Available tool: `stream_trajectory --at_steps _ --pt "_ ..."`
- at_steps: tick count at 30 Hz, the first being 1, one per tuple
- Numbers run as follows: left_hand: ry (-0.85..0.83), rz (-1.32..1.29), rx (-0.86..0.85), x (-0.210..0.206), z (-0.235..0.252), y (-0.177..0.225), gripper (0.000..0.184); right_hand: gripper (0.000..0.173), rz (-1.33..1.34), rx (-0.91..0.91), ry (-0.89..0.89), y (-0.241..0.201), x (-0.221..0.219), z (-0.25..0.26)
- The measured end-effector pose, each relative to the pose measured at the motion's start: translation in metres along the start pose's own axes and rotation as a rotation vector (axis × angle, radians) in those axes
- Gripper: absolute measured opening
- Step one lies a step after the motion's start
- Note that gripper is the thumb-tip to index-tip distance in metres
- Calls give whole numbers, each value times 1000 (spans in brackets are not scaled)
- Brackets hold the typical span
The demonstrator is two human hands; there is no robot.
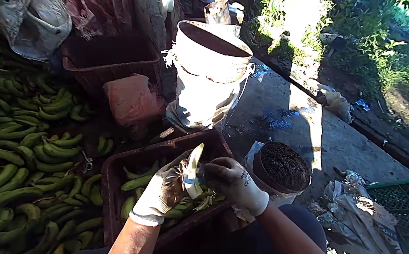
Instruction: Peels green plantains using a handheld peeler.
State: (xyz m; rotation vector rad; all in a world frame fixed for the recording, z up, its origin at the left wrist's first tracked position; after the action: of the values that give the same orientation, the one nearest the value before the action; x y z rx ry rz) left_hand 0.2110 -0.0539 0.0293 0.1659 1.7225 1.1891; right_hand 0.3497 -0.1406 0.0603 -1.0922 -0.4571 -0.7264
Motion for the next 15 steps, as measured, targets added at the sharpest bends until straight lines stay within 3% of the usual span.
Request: stream_trajectory --at_steps 3,7,9,12,15 --pt "2 96 19 -2 1 -3 38 38 -53 -253 194 41 19 11" --pt "9 91 9 -5 3 -1 42 48 58 -514 298 78 40 3" --pt "95 89 -23 1 5 1 41 61 190 -501 315 64 39 1" --pt "225 144 -39 5 4 -8 45 80 303 -458 183 24 11 -1" --pt "245 212 -66 -5 -2 -12 41 74 4 -301 76 -2 -12 -3"
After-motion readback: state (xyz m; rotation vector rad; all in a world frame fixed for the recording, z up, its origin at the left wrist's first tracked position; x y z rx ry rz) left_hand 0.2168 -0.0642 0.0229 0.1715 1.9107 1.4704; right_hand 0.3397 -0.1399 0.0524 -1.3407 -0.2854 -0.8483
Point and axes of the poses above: each hand's wrist, its own z-axis towards the middle knuckle, its own x-axis out of the back of the hand, y = z × x, the point moved 9 cm from there along z, towards the middle knuckle, and after that the axes turned 2 degrees about z, right-handed, at the moved point
